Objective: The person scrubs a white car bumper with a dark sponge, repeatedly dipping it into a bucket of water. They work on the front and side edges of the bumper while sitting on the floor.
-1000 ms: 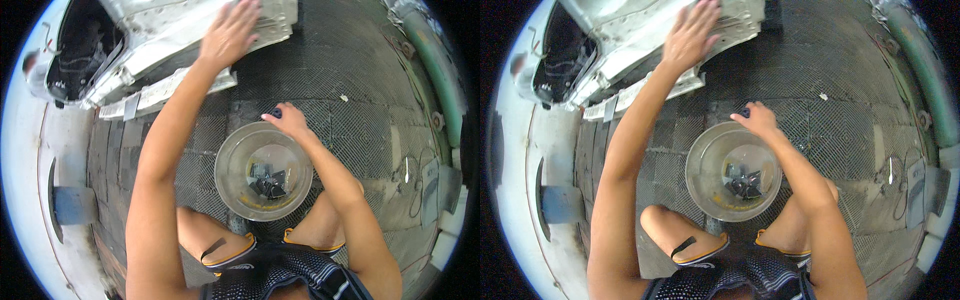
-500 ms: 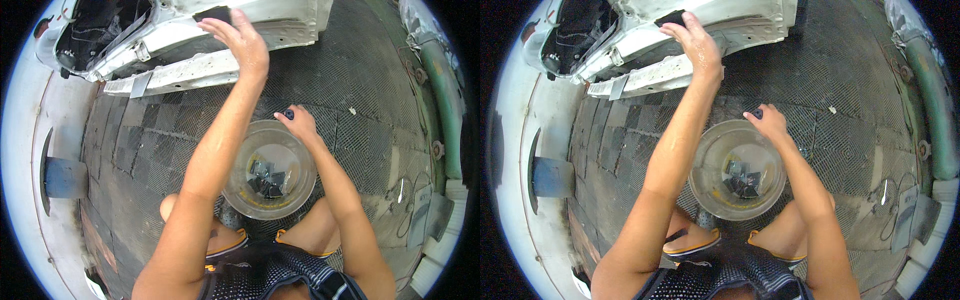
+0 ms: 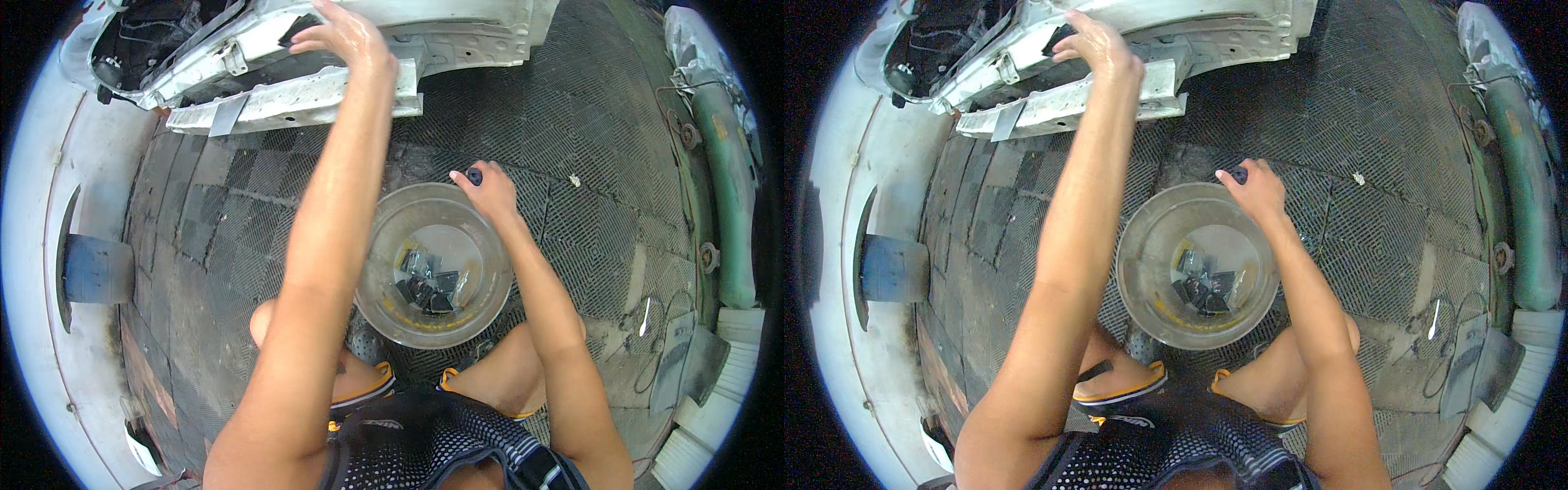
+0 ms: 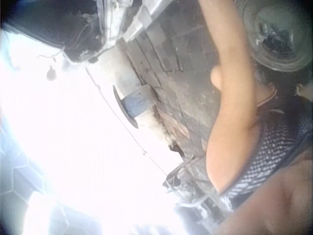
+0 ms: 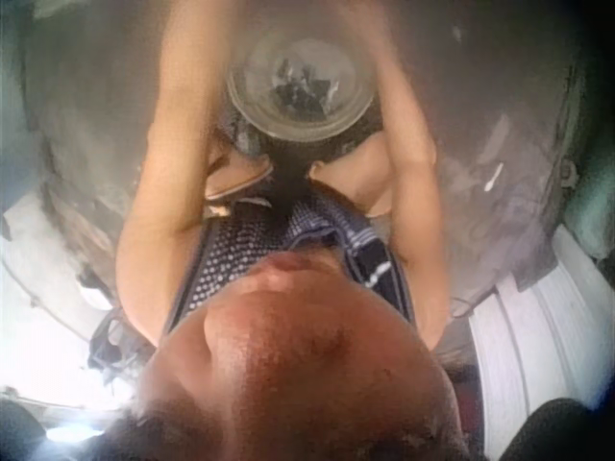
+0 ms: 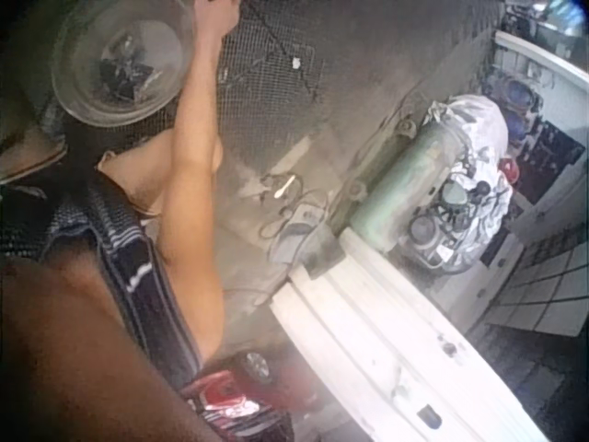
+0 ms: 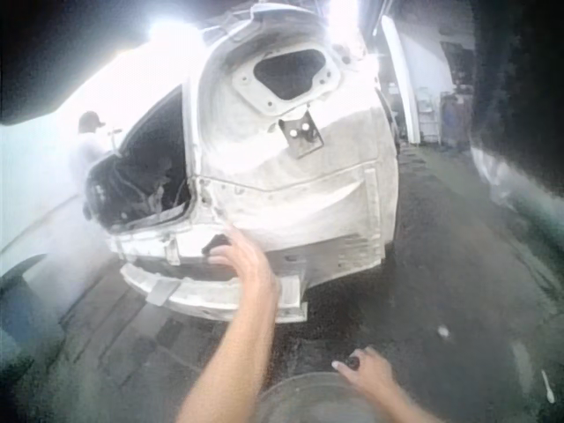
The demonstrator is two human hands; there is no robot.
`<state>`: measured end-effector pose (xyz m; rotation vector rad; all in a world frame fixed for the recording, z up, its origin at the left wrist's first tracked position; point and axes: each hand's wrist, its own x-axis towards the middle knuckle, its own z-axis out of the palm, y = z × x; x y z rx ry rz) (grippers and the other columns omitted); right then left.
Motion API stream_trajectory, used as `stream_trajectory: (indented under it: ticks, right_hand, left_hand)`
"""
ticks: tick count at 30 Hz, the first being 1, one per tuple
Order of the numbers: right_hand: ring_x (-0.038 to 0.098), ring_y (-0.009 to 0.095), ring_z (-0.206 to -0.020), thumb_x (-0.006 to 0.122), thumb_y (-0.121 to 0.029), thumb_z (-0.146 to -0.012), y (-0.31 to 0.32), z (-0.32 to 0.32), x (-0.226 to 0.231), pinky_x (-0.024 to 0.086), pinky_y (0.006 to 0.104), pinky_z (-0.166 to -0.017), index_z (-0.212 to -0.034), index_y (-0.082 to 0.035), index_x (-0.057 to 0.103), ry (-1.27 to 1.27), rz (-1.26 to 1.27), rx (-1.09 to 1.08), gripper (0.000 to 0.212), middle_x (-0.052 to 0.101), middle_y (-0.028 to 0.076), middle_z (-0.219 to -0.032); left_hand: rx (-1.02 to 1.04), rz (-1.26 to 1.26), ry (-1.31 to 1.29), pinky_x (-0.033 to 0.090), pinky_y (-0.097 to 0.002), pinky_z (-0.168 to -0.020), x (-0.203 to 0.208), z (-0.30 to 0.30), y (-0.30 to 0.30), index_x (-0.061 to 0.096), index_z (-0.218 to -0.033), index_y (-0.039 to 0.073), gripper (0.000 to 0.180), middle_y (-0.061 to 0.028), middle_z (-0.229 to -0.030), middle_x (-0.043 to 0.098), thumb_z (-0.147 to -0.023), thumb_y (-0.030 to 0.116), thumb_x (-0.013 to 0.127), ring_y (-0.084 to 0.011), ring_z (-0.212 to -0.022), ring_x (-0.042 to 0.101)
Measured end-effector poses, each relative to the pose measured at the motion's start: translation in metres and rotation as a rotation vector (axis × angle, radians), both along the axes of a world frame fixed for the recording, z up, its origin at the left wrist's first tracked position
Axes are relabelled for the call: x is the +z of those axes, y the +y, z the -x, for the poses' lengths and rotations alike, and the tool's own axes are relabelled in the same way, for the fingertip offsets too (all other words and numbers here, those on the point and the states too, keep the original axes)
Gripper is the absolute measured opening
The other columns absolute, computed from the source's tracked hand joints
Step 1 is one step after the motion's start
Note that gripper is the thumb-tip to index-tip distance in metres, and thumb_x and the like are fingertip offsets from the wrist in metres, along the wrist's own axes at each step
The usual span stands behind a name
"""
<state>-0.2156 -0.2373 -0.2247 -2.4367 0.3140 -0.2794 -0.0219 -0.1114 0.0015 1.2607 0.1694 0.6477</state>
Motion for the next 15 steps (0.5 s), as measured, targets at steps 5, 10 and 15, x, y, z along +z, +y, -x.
stream_trajectory:
  ticks: [5,10,15]
  right_hand:
    - [0.068,0.039,-0.095,0.07,-0.063,-0.087,-0.007,-0.002,-0.001,0.053,0.0498,-0.084,-0.096,-0.005,0.073,-0.033,0.028,0.003,0.058,0.067,0.018,-0.1]
    - [0.07,0.04,-0.1,0.068,-0.064,-0.087,0.004,-0.004,0.002,0.057,0.0508,-0.084,-0.109,-0.003,0.072,-0.039,0.036,0.028,0.064,0.068,0.02,-0.109]
    - [0.07,0.041,-0.098,0.068,-0.063,-0.087,0.006,-0.005,0.009,0.057,0.0513,-0.083,-0.108,-0.004,0.072,-0.003,0.056,0.043,0.063,0.068,0.021,-0.107]
  left_hand:
    - [-0.238,0.234,-0.155,0.008,-0.0566,-0.127,0.003,0.047,-0.022,-0.003,-0.162,-0.005,0.107,-0.0277,-0.17,0.002,-0.1,0.062,0.052,-0.0388,-0.158,0.01]
    - [-0.35,0.415,-0.221,0.021,-0.0457,-0.127,0.031,-0.034,0.102,0.02,-0.161,-0.001,0.085,-0.019,-0.166,0.029,-0.104,0.056,0.047,-0.0308,-0.152,0.031]
    - [-0.384,0.462,-0.221,0.024,-0.0504,-0.126,0.029,-0.036,0.101,0.032,-0.16,0.005,0.078,-0.0148,-0.163,0.038,-0.104,0.06,0.034,-0.0329,-0.15,0.036]
